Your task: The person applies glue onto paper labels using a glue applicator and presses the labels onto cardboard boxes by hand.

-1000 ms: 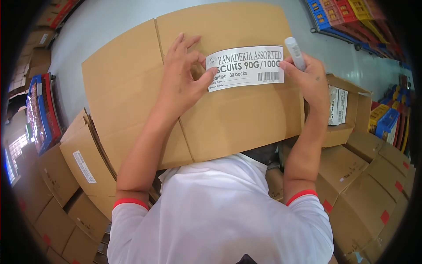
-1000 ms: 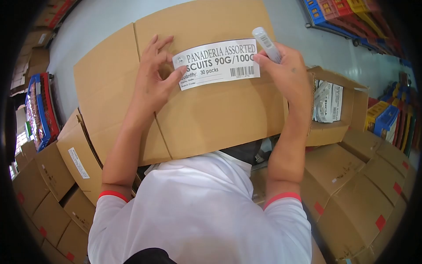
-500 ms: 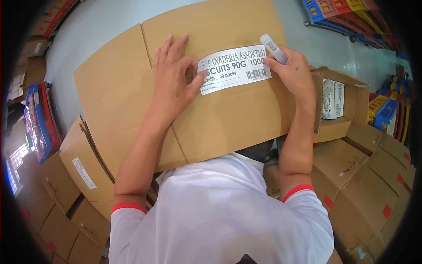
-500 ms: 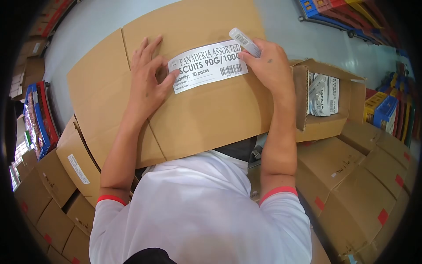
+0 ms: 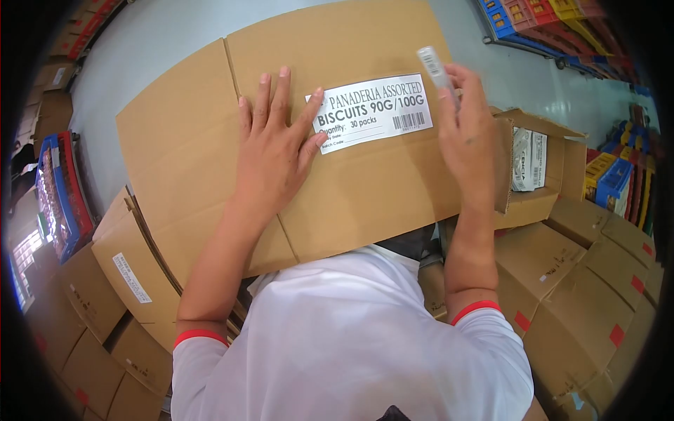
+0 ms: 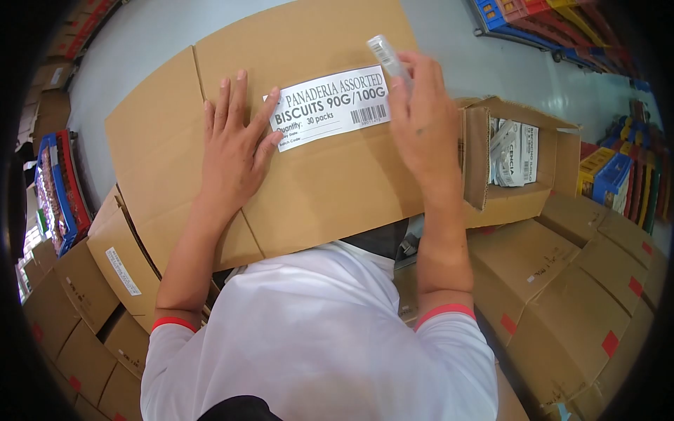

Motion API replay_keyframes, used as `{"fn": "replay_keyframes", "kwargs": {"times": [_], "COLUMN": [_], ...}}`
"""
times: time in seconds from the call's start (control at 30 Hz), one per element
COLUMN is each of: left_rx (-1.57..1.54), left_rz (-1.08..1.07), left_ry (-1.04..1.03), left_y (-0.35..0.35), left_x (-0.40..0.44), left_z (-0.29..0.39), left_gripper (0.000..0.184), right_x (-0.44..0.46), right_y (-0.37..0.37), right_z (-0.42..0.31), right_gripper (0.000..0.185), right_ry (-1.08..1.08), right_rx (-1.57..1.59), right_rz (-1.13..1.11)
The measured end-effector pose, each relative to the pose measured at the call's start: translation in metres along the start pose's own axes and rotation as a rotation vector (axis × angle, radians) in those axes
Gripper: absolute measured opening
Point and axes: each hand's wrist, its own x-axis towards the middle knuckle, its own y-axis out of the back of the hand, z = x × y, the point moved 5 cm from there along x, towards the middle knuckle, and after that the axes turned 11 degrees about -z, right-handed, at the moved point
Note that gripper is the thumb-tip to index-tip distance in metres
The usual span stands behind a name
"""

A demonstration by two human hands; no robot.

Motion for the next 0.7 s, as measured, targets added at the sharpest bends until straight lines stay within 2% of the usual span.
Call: {"fn": "replay_keyframes", "kwargs": {"times": [0.03,0.07,0.13,0.37,0.43,0.5,0.53,0.6,0.7], "left_rx": [0.039,0.036,0.026,-0.030,-0.509,-0.603,-0.699,-0.635,-0.466], "left_rz": [-0.018,-0.017,-0.020,-0.017,0.231,0.267,0.305,0.265,0.187], "left_ry": [0.000,0.002,0.006,0.011,-0.017,-0.018,-0.011,-0.013,-0.049], "left_y": [-0.001,-0.002,-0.003,-0.002,0.001,0.008,0.012,0.011,0.009], "left_x": [0.000,0.000,0.000,-0.001,0.000,0.002,0.002,0.001,-0.001], "left_z": [0.000,0.000,-0.001,-0.005,-0.021,-0.028,-0.033,-0.038,-0.038], "left_gripper": [0.054,0.054,0.052,0.054,0.054,0.054,0.055,0.054,0.052], "right_x": [-0.003,-0.003,-0.003,-0.007,-0.015,-0.029,-0.032,-0.036,-0.020], "right_y": [-0.005,-0.009,-0.015,-0.035,-0.068,-0.112,-0.121,-0.140,-0.119], "right_z": [-0.002,0.002,0.000,-0.011,-0.041,-0.073,-0.087,-0.106,-0.083], "right_gripper": [0.029,0.029,0.030,0.032,0.032,0.034,0.034,0.035,0.036], "right_ry": [0.098,0.099,0.242,0.206,0.385,0.551,0.547,0.570,0.445], "right_rx": [-0.055,-0.058,-0.330,-0.395,-0.390,-0.300,-0.302,-0.286,-0.282], "right_rz": [0.026,0.024,0.009,-0.058,-0.100,-0.164,-0.160,-0.379,-0.268]}}
